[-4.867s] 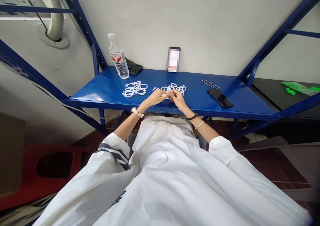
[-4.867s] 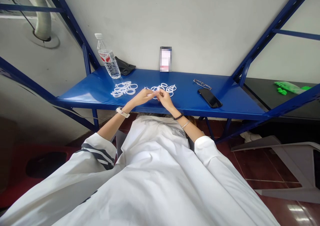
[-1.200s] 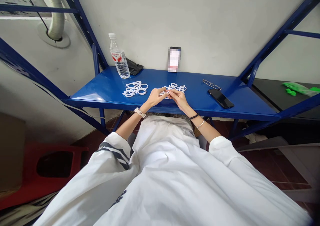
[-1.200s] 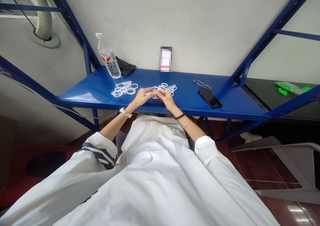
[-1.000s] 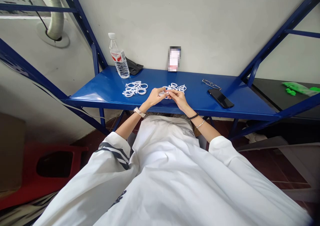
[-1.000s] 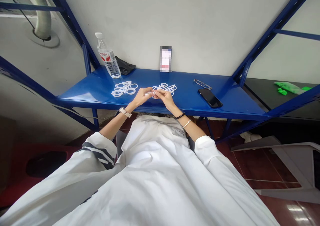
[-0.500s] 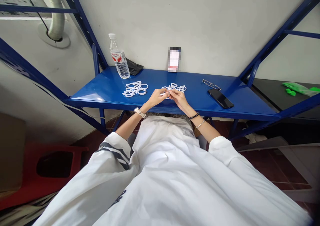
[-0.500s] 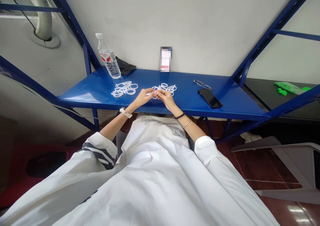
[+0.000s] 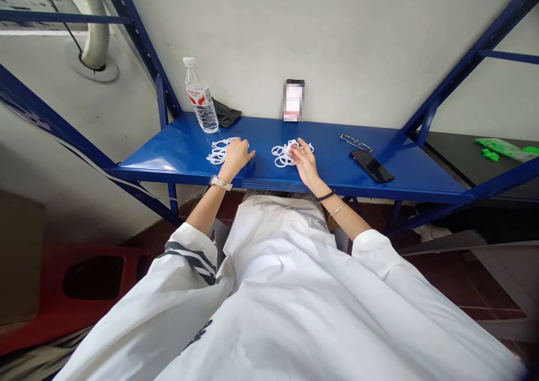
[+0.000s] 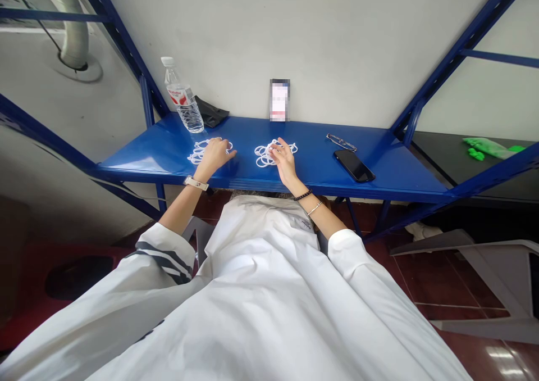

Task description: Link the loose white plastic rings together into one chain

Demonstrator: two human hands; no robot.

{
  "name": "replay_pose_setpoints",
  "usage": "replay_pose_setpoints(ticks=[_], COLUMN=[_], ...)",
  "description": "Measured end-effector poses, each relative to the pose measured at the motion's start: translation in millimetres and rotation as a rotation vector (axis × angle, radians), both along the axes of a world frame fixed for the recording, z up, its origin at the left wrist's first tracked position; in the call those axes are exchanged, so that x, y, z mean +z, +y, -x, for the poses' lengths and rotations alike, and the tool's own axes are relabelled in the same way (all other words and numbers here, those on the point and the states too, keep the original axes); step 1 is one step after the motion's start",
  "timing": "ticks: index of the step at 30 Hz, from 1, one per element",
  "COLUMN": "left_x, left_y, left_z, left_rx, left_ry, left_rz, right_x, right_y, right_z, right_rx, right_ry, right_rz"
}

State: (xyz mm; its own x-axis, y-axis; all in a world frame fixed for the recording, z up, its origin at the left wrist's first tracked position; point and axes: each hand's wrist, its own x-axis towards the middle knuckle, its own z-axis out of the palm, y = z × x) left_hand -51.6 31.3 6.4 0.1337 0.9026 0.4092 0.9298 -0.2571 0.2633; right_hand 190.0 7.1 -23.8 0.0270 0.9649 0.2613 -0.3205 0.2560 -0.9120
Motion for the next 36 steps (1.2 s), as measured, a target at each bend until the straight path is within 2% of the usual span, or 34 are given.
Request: replay_pose_setpoints(ticks=[3,8,13,17,22,25,31,36], left_x=[-3.3,1.8,10.1,24.9,53.4,62.5,57.0,48.5], left_y=[3.3,2.6,7.8,4.3,-22.6,-36.6,-41.1,-38.1], left_z=[10.6,11.0,16.1,22.4,14.9,3.0,-19.5,-26.7], left_rx=[0.036,0.050,0.004,-0.122,-0.378,-0.555,-0.724,-0.762], left_ry=[0.056,0.108,-0.036,-0.261,-0.565,-0.675,-0.693,-0.616], left_rz=[0.072,0.115,0.067,0.040,0.214,0.345,0.412,0.414], right_x=[0.5,1.6,2.3,1.1,1.5,4.6,12.7,12.6], right_y=[-1.3,-2.1,-2.8,-2.4,-4.0,-7.7,-15.0,-14.3], right_z=[1.7,2.8,2.0,1.9,2.4,4.2,8.4,8.0], right_rx=[-0.032,-0.041,-0.008,0.019,0.050,0.095,0.215,0.226], right_ry=[0.001,-0.008,-0.024,0.002,-0.054,-0.076,-0.146,-0.132], right_rz=[-0.001,-0.016,-0.021,-0.039,-0.027,-0.042,-0.004,-0.004])
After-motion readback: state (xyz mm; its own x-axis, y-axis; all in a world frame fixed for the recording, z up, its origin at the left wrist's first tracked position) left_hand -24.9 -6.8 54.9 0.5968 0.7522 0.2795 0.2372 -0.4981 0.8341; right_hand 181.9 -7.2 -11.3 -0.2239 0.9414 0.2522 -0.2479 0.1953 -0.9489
